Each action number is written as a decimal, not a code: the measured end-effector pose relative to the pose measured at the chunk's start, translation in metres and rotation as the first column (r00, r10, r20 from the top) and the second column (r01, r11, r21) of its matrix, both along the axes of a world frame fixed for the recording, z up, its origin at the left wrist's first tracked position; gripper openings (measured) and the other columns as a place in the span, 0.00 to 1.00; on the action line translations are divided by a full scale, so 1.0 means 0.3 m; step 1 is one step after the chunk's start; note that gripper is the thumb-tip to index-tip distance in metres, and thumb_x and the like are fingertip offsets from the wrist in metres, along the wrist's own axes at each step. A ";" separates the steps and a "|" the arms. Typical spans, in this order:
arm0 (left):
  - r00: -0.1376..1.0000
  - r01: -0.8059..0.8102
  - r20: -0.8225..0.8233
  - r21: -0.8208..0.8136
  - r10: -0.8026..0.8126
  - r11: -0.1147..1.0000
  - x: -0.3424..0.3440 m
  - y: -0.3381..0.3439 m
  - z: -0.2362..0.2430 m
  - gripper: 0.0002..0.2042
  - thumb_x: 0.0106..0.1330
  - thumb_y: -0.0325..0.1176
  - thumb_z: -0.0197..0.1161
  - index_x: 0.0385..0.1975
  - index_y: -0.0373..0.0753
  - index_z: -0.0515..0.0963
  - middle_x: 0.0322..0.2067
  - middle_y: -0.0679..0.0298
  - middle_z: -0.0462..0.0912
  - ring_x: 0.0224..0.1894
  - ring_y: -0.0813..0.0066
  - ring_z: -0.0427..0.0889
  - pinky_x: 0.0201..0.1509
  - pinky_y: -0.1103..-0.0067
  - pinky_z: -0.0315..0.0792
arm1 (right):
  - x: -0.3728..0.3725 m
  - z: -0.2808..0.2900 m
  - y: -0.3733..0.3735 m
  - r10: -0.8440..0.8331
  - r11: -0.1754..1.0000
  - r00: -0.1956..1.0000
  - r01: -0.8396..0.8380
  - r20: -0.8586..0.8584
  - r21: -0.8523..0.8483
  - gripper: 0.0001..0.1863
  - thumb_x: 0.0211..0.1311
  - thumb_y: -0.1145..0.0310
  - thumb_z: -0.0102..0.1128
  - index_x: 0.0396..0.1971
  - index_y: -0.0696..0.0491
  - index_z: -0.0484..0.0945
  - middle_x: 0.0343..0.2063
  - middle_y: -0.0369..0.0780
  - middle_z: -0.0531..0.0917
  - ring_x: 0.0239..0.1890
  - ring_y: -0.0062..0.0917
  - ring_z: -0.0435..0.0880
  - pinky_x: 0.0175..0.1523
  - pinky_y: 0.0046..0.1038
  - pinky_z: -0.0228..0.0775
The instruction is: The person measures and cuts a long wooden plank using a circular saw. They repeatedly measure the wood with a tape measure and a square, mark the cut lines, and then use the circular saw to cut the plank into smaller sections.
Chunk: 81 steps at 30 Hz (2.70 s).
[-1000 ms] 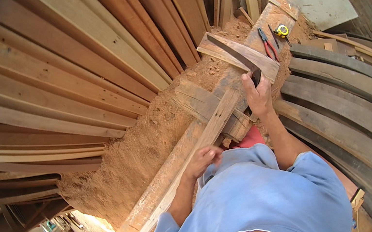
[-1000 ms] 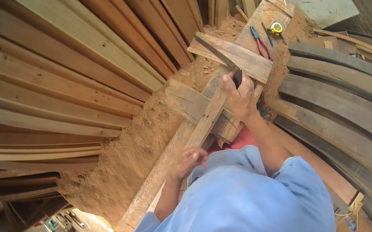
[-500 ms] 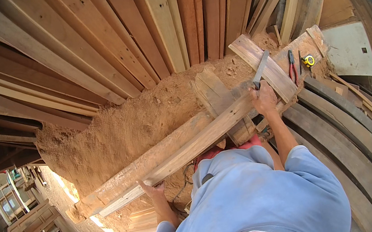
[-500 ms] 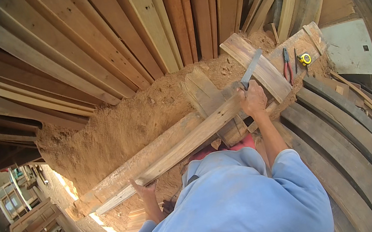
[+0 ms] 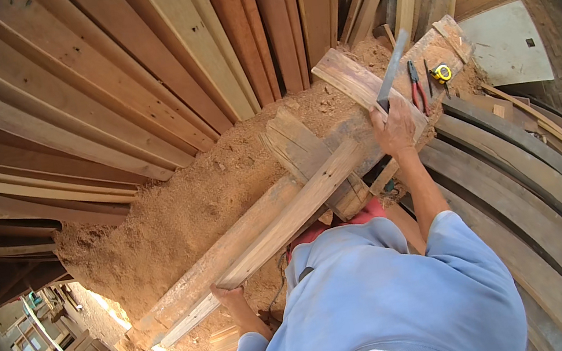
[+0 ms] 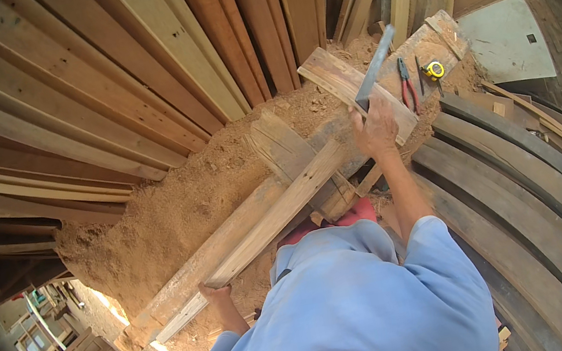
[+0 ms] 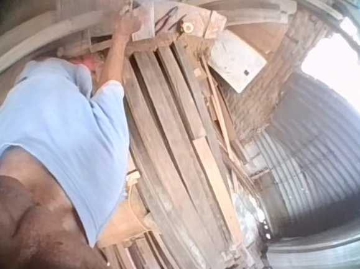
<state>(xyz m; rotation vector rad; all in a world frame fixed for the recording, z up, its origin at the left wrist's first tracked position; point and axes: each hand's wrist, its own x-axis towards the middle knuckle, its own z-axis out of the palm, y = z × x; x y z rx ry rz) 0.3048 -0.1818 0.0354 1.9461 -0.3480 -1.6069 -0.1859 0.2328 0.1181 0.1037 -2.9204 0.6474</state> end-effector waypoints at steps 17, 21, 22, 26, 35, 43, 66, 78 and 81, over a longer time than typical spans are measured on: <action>0.999 0.025 0.042 -0.032 -0.024 0.999 0.011 -0.015 -0.031 0.32 0.67 0.58 0.50 0.68 0.48 0.69 0.66 0.60 0.73 0.66 0.52 0.74 0.65 0.49 0.71 | -0.096 -0.200 0.257 -0.053 0.927 0.956 -0.060 0.289 0.371 0.25 0.64 0.58 0.62 0.56 0.57 0.79 0.49 0.55 0.82 0.54 0.51 0.80 0.60 0.45 0.73; 1.000 -0.005 0.004 -0.046 0.006 0.999 -0.001 -0.009 -0.022 0.31 0.67 0.57 0.51 0.67 0.47 0.69 0.67 0.60 0.73 0.66 0.52 0.73 0.66 0.49 0.69 | -0.087 -0.126 0.110 0.017 0.998 0.748 0.031 0.664 -0.060 0.31 0.67 0.49 0.62 0.52 0.66 0.78 0.43 0.56 0.85 0.49 0.47 0.84 0.55 0.43 0.74; 1.000 -0.019 -0.012 -0.054 0.019 0.998 0.010 -0.006 -0.021 0.31 0.67 0.57 0.51 0.67 0.47 0.69 0.66 0.60 0.73 0.66 0.52 0.73 0.66 0.49 0.69 | -0.077 -0.091 0.052 0.059 0.985 0.604 0.094 0.795 -0.144 0.33 0.68 0.47 0.62 0.49 0.68 0.79 0.40 0.56 0.86 0.47 0.44 0.86 0.53 0.42 0.73; 0.998 0.057 -0.033 -0.138 -0.062 0.989 0.028 -0.007 -0.023 0.29 0.66 0.51 0.56 0.65 0.44 0.71 0.64 0.58 0.75 0.66 0.53 0.74 0.65 0.48 0.70 | 0.046 -0.210 -0.042 0.171 0.943 0.474 0.177 0.864 -0.283 0.24 0.70 0.56 0.60 0.43 0.66 0.82 0.29 0.38 0.78 0.34 0.24 0.74 0.42 0.33 0.67; 0.991 -0.129 -0.035 -0.113 0.126 0.985 0.209 0.149 -0.057 0.27 0.60 0.49 0.63 0.57 0.43 0.73 0.58 0.59 0.78 0.61 0.55 0.75 0.62 0.49 0.71 | 0.083 -0.226 0.045 0.261 0.958 0.311 0.034 0.914 -0.285 0.24 0.68 0.60 0.59 0.54 0.64 0.81 0.43 0.44 0.86 0.48 0.29 0.81 0.55 0.31 0.70; 0.970 -0.236 -0.076 -0.083 0.230 0.968 0.117 0.212 -0.010 0.33 0.69 0.63 0.47 0.67 0.49 0.69 0.67 0.58 0.70 0.68 0.49 0.69 0.67 0.42 0.63 | 0.145 -0.342 0.017 0.139 0.987 0.482 0.005 0.865 -0.162 0.40 0.70 0.38 0.56 0.57 0.67 0.77 0.52 0.58 0.83 0.60 0.43 0.81 0.60 0.39 0.70; 0.991 -0.047 -0.127 -0.100 0.034 0.994 0.002 0.151 -0.041 0.40 0.70 0.73 0.36 0.74 0.52 0.61 0.73 0.61 0.63 0.74 0.50 0.60 0.74 0.49 0.56 | 0.143 -0.294 0.021 0.365 0.931 0.734 -0.266 0.573 -0.252 0.34 0.70 0.42 0.56 0.29 0.66 0.76 0.23 0.61 0.75 0.28 0.54 0.79 0.35 0.47 0.66; 0.224 0.888 -0.369 0.459 -0.902 0.033 -0.086 0.020 0.178 0.25 0.71 0.58 0.61 0.32 0.37 0.76 0.25 0.55 0.85 0.20 0.65 0.83 0.26 0.70 0.80 | 0.110 -0.263 -0.017 0.327 0.938 0.655 -0.135 0.681 -0.320 0.40 0.64 0.35 0.58 0.38 0.68 0.80 0.35 0.66 0.82 0.44 0.57 0.84 0.48 0.49 0.73; -0.141 0.987 0.085 0.091 -0.986 -0.133 -0.385 0.110 0.161 0.18 0.71 0.48 0.65 0.34 0.36 0.76 0.25 0.57 0.85 0.24 0.66 0.85 0.29 0.73 0.79 | 0.101 -0.284 -0.011 0.292 0.955 0.626 -0.143 0.723 -0.261 0.37 0.64 0.37 0.60 0.42 0.65 0.81 0.39 0.62 0.83 0.48 0.54 0.84 0.53 0.46 0.73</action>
